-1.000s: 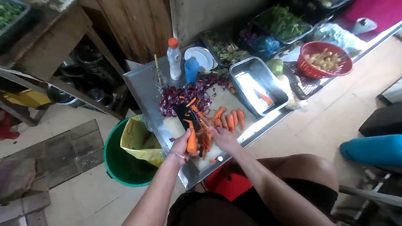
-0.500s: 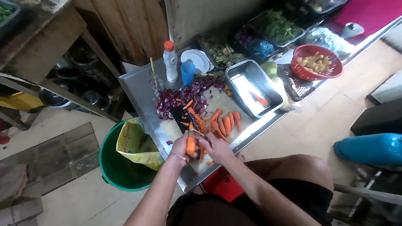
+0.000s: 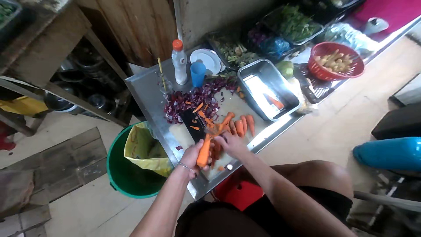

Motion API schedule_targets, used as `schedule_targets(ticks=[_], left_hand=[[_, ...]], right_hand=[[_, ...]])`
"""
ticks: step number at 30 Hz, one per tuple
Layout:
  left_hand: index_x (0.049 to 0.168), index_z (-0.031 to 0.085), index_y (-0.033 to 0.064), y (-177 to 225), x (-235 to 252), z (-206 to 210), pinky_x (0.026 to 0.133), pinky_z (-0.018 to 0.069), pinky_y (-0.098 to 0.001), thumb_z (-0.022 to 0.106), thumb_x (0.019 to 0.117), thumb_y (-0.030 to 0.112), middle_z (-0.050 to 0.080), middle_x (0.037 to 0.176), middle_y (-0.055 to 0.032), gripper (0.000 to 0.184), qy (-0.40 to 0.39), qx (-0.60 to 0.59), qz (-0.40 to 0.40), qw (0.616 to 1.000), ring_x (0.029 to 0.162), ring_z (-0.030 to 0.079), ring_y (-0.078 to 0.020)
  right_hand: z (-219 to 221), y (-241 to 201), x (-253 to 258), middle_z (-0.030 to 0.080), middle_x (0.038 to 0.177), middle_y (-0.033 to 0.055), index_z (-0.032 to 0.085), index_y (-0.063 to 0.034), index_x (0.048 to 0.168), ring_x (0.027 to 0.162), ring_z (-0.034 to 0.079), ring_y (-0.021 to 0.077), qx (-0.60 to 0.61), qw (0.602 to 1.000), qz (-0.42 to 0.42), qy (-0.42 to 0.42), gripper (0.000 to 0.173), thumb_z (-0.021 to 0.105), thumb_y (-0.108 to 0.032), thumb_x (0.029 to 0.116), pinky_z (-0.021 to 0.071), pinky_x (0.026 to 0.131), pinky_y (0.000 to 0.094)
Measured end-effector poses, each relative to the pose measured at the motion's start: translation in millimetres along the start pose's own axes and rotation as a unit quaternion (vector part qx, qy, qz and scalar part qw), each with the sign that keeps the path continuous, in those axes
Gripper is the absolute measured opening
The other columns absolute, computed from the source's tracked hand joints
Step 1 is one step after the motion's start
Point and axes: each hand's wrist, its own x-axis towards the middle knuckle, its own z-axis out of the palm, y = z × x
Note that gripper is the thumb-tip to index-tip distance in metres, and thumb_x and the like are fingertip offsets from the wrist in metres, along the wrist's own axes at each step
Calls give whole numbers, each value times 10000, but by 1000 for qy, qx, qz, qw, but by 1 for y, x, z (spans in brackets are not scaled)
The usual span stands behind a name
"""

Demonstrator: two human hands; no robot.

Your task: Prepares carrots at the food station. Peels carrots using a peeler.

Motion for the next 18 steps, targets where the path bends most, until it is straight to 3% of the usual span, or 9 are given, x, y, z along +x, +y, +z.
schedule_targets(ticks=[2, 3, 5, 7, 10, 12, 14, 16, 18], left_hand=[[1278, 620, 103, -3, 0, 0, 450, 484, -275, 310, 1083, 567, 595, 775, -69, 591, -30, 17, 14, 999, 525, 551, -148], [1274, 623, 114, -2, -1, 1, 453, 490, -275, 324, 1079, 571, 598, 791, -64, 580, -25, 23, 20, 999, 532, 555, -145], [1228, 636, 115, 1, -3, 3, 480, 492, -283, 387, 1068, 566, 602, 831, -60, 539, 30, 12, 29, 999, 577, 568, -150], [1165, 621, 90, 6, 0, 3, 520, 516, -312, 402, 1076, 531, 623, 847, -77, 500, 93, -21, 37, 995, 629, 603, -174], [1118, 636, 99, 7, 5, 5, 487, 468, -295, 352, 1081, 543, 630, 823, -79, 529, 139, -42, 64, 987, 584, 566, -161], [1135, 644, 94, 5, 7, 4, 531, 508, -304, 319, 1087, 537, 644, 808, -65, 551, 115, -59, 99, 987, 610, 596, -149], [1167, 622, 75, -2, 9, 1, 529, 518, -266, 295, 1103, 496, 611, 770, -36, 537, 63, -88, 130, 986, 585, 585, -113], [1180, 616, 75, -7, 7, -1, 520, 524, -240, 305, 1101, 496, 617, 768, -32, 529, 20, -100, 135, 986, 581, 595, -95], [1184, 648, 106, -6, 2, 1, 513, 499, -247, 343, 1086, 530, 646, 801, -45, 531, 43, -54, 115, 991, 593, 591, -105]], right_hand=[[-8, 10, 16, 708, 1058, 230, 634, -75, 1292, 1030, 689, 429, 28, 996, 76, -24, 579, 375, -546, 1079, 525, 879, 664], [-11, 10, 18, 688, 1150, 256, 639, -47, 1311, 1107, 660, 442, 61, 991, 110, -41, 583, 367, -514, 1091, 498, 939, 673], [-15, -3, 8, 667, 1202, 266, 655, -12, 1283, 1149, 638, 435, 110, 981, 148, -54, 630, 345, -526, 1091, 479, 973, 675], [-16, -27, -15, 687, 1059, 231, 669, -28, 1215, 995, 675, 399, 130, 981, 139, -46, 641, 364, -575, 1076, 519, 870, 649], [-11, -63, -54, 710, 988, 189, 628, -92, 1298, 933, 706, 379, 94, 991, 83, -51, 613, 393, -603, 1056, 554, 826, 635], [-2, -75, -74, 689, 830, 114, 635, -120, 1231, 781, 705, 310, 63, 997, 26, -28, 594, 410, -634, 1035, 574, 711, 568], [3, -80, -83, 668, 760, 57, 634, -172, 1214, 723, 693, 266, 29, 999, -9, -31, 599, 394, -684, 1016, 567, 667, 523], [5, -76, -80, 674, 753, 75, 635, -160, 1227, 726, 702, 294, 10, 999, -29, -28, 593, 403, -666, 1024, 567, 663, 533], [8, -62, -65, 689, 775, 113, 642, -121, 1200, 750, 714, 329, 1, 1000, -28, -7, 587, 422, -638, 1031, 575, 674, 561]])
